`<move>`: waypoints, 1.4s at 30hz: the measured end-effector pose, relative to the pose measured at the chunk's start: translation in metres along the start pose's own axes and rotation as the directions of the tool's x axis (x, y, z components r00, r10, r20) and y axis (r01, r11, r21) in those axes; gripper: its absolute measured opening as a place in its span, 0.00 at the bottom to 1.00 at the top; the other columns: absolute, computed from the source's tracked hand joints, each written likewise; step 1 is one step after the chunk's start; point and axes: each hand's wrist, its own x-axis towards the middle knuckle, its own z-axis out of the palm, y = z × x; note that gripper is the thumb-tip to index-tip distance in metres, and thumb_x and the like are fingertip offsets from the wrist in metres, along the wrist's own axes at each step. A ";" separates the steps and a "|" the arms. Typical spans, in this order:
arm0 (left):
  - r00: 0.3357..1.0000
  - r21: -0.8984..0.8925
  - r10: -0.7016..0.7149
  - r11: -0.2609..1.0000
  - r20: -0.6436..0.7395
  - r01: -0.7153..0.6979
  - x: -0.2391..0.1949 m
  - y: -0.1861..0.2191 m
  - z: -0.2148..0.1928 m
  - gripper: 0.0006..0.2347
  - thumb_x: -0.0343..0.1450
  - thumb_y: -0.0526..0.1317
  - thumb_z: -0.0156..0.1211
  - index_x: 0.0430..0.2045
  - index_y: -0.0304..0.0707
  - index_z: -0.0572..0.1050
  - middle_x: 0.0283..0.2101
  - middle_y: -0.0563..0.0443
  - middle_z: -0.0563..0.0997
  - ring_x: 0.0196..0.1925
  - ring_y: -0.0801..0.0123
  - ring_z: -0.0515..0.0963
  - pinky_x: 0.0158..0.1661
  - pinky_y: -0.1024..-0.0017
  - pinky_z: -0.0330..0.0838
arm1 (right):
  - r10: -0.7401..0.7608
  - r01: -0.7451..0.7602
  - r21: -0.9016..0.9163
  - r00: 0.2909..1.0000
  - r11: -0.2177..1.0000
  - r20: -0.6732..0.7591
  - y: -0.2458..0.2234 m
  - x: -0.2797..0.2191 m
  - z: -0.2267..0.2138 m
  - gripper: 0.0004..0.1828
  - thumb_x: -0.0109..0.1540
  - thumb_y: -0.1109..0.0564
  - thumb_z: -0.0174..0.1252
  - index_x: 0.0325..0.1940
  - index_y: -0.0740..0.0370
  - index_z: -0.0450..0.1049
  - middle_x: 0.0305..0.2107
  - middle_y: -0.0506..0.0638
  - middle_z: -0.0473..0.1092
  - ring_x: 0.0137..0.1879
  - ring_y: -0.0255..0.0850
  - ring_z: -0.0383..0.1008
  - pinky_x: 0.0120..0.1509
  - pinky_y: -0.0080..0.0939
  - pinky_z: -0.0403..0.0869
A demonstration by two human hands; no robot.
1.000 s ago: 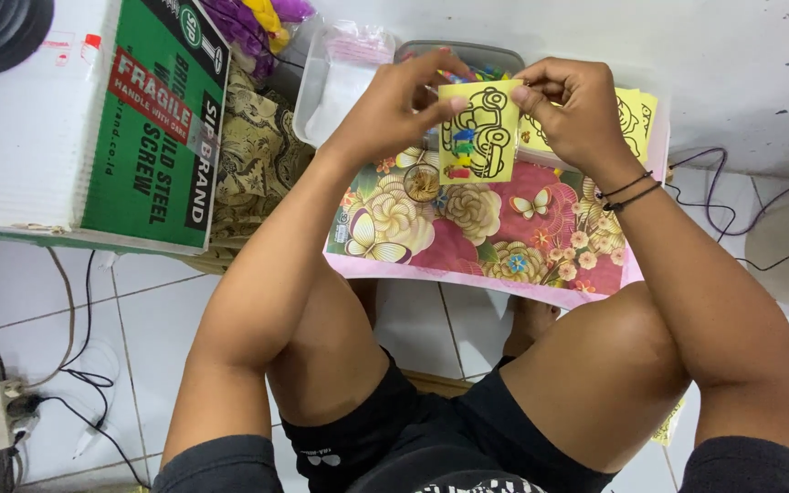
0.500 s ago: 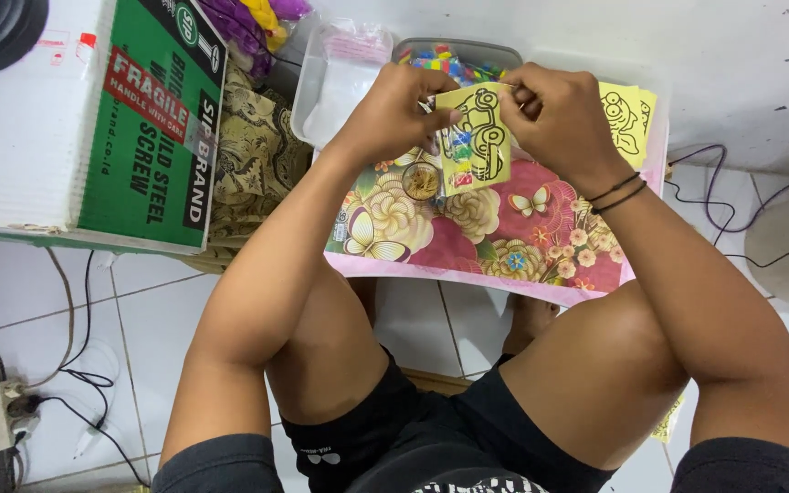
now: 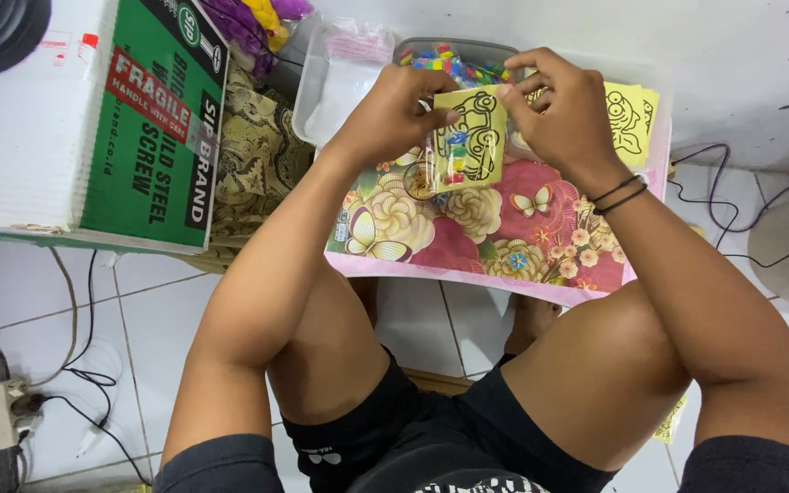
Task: The person sits on the floor and packs small plastic bags with colorful beads and a yellow paper cutout featuring a cartoon vehicle or animal. They seal each bag and place it on the floor, repeating the process with different cutouts.
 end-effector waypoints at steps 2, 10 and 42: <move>1.000 0.018 0.003 1.000 0.004 -0.003 0.000 -0.002 0.001 0.08 0.65 0.29 0.69 0.36 0.28 0.81 0.31 0.46 0.85 0.24 0.66 0.78 0.28 0.69 0.72 | -0.003 0.003 0.018 1.000 1.000 0.006 0.012 0.001 0.000 0.10 0.67 0.67 0.59 0.52 0.76 0.77 0.32 0.59 0.77 0.23 0.36 0.69 0.25 0.31 0.64; 0.997 0.038 -0.049 0.998 0.067 0.047 0.001 0.001 0.001 0.07 0.65 0.29 0.71 0.33 0.30 0.81 0.27 0.47 0.85 0.20 0.67 0.78 0.25 0.68 0.70 | 0.072 -0.108 0.186 0.979 0.977 0.190 0.025 -0.001 0.003 0.04 0.70 0.65 0.61 0.46 0.70 0.80 0.25 0.46 0.68 0.27 0.30 0.56 0.31 0.30 0.58; 0.986 0.050 -0.089 0.995 0.142 0.083 -0.005 -0.005 -0.007 0.12 0.72 0.33 0.64 0.46 0.22 0.78 0.23 0.48 0.86 0.17 0.71 0.81 0.22 0.74 0.71 | 0.003 -0.035 0.121 0.967 0.992 0.256 0.014 0.003 -0.011 0.25 0.61 0.75 0.61 0.61 0.66 0.71 0.29 0.51 0.72 0.33 0.36 0.70 0.41 0.35 0.71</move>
